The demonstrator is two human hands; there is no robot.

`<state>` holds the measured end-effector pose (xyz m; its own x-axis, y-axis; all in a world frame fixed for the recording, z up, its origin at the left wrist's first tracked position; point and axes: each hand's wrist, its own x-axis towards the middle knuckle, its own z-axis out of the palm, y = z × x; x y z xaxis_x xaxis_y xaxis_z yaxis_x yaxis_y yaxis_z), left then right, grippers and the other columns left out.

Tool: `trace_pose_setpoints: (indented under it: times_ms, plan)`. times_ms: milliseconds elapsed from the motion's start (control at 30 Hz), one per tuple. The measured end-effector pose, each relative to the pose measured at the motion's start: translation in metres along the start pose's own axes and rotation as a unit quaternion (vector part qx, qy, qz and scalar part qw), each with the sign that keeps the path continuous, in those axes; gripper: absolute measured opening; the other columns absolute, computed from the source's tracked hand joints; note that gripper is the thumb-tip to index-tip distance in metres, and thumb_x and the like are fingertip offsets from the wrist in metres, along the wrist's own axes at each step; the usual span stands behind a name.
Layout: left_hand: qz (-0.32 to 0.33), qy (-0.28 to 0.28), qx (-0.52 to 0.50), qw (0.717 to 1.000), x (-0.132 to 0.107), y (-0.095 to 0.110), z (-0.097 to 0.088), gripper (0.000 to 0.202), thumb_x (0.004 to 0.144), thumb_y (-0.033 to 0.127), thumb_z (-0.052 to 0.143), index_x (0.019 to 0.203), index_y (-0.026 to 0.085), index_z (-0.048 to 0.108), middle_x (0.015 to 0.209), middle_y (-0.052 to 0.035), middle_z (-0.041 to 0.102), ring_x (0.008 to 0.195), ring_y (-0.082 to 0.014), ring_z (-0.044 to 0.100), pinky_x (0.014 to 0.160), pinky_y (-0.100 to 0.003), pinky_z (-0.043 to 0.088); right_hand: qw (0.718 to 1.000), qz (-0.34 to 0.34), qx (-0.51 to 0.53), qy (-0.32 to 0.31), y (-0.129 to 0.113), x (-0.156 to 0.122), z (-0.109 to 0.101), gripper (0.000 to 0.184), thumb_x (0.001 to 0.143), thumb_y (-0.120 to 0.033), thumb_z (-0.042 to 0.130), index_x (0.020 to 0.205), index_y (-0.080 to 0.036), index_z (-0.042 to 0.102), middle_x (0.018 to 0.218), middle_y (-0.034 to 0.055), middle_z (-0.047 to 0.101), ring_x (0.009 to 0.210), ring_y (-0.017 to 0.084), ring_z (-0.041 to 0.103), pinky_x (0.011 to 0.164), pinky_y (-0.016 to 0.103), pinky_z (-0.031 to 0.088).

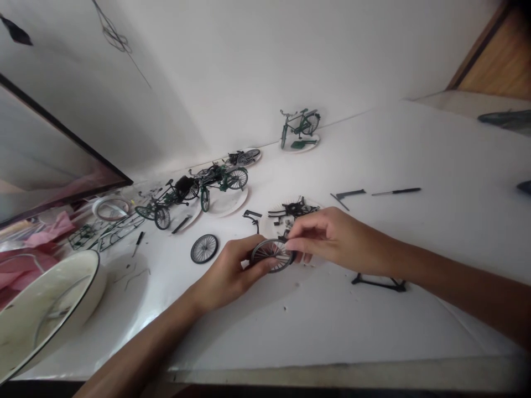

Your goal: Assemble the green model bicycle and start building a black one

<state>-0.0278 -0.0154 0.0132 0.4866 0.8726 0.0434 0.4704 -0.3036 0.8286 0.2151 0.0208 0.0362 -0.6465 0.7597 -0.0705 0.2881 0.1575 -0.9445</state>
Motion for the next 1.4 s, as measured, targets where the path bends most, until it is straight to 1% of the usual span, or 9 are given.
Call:
trace_pose_setpoints:
  times_ms: [333,533,667,733,833,900,1000,1267,1400]
  plan:
    - [0.034,0.001,0.016,0.999,-0.002,-0.004,0.002,0.018,0.098,0.033,0.061,0.104,0.016,0.067,0.086,-0.0027,0.063,0.076,-0.0122,0.054,0.064,-0.025,0.041,0.999,-0.015,-0.040,0.000,0.000,-0.001,-0.001,0.029,0.091,-0.046,0.066,0.084,-0.018,0.074,0.071,0.0026,0.069,0.064,0.013,0.063,0.055,0.025,0.044]
    - [0.020,0.024,-0.009,0.999,-0.002,0.003,0.004,0.019,0.097,0.033,0.063,0.094,0.015,0.064,0.076,-0.0010,0.057,0.067,-0.0099,0.047,0.057,-0.023,0.037,0.996,-0.050,-0.059,0.049,0.003,0.000,0.003,0.029,0.089,-0.046,0.067,0.080,-0.019,0.077,0.051,-0.0049,0.049,0.044,0.006,0.035,0.040,0.023,0.024]
    - [-0.038,0.041,-0.155,0.986,0.001,0.003,0.002,0.024,0.095,0.038,0.066,0.092,0.014,0.062,0.066,0.0018,0.051,0.053,-0.0068,0.043,0.045,-0.019,0.032,0.991,-0.089,-0.064,0.075,0.009,0.002,0.004,0.031,0.091,-0.043,0.066,0.106,-0.019,0.079,0.063,-0.0011,0.065,0.048,0.008,0.046,0.043,0.023,0.034]
    - [-0.036,0.055,-0.216,0.974,0.003,0.001,0.000,0.026,0.094,0.038,0.067,0.092,0.013,0.062,0.068,0.0008,0.051,0.052,-0.0068,0.044,0.042,-0.018,0.034,0.986,-0.128,-0.084,0.065,0.014,0.002,0.002,0.042,0.091,-0.043,0.066,0.127,-0.022,0.072,0.081,0.0025,0.074,0.054,0.010,0.055,0.048,0.024,0.042]
    - [-0.022,0.052,-0.264,0.963,0.005,-0.001,-0.002,0.027,0.093,0.037,0.069,0.089,0.011,0.062,0.071,-0.0008,0.053,0.053,-0.0063,0.044,0.041,-0.016,0.036,0.974,-0.194,-0.110,0.040,0.021,0.003,0.000,0.052,0.092,-0.040,0.067,0.141,-0.024,0.060,0.100,0.0055,0.078,0.068,0.012,0.063,0.061,0.026,0.051]
    - [-0.024,0.037,-0.275,0.960,0.006,-0.001,-0.002,0.026,0.093,0.036,0.069,0.089,0.011,0.062,0.070,-0.0005,0.053,0.052,-0.0057,0.043,0.040,-0.016,0.036,0.969,-0.213,-0.116,0.038,0.025,0.003,0.001,0.053,0.093,-0.040,0.066,0.143,-0.024,0.058,0.102,0.0051,0.078,0.068,0.011,0.063,0.065,0.026,0.052]
    - [-0.032,0.029,-0.279,0.959,0.006,-0.001,-0.002,0.025,0.093,0.035,0.069,0.091,0.011,0.062,0.070,0.0001,0.053,0.052,-0.0056,0.042,0.040,-0.016,0.036,0.969,-0.205,-0.128,0.049,0.024,0.003,0.005,0.053,0.094,-0.041,0.064,0.146,-0.028,0.055,0.099,0.0022,0.078,0.058,0.009,0.057,0.057,0.024,0.048]
    - [-0.074,0.023,-0.254,0.964,0.010,0.003,0.003,0.016,0.092,0.026,0.068,0.093,0.011,0.062,0.071,0.0014,0.054,0.047,-0.0048,0.050,0.041,-0.016,0.040,0.972,-0.111,-0.194,0.078,0.010,0.001,0.010,0.051,0.093,-0.037,0.062,0.142,-0.025,0.058,0.094,0.0022,0.073,0.055,0.009,0.055,0.054,0.025,0.046]
    - [-0.105,0.016,-0.295,0.950,0.013,0.002,0.003,0.019,0.093,0.029,0.068,0.093,0.012,0.060,0.070,0.0025,0.054,0.045,-0.0063,0.054,0.040,-0.017,0.046,0.950,-0.151,-0.236,0.134,0.017,0.004,0.014,0.040,0.093,-0.028,0.060,0.131,-0.020,0.063,0.093,0.0027,0.072,0.059,0.010,0.056,0.057,0.025,0.045]
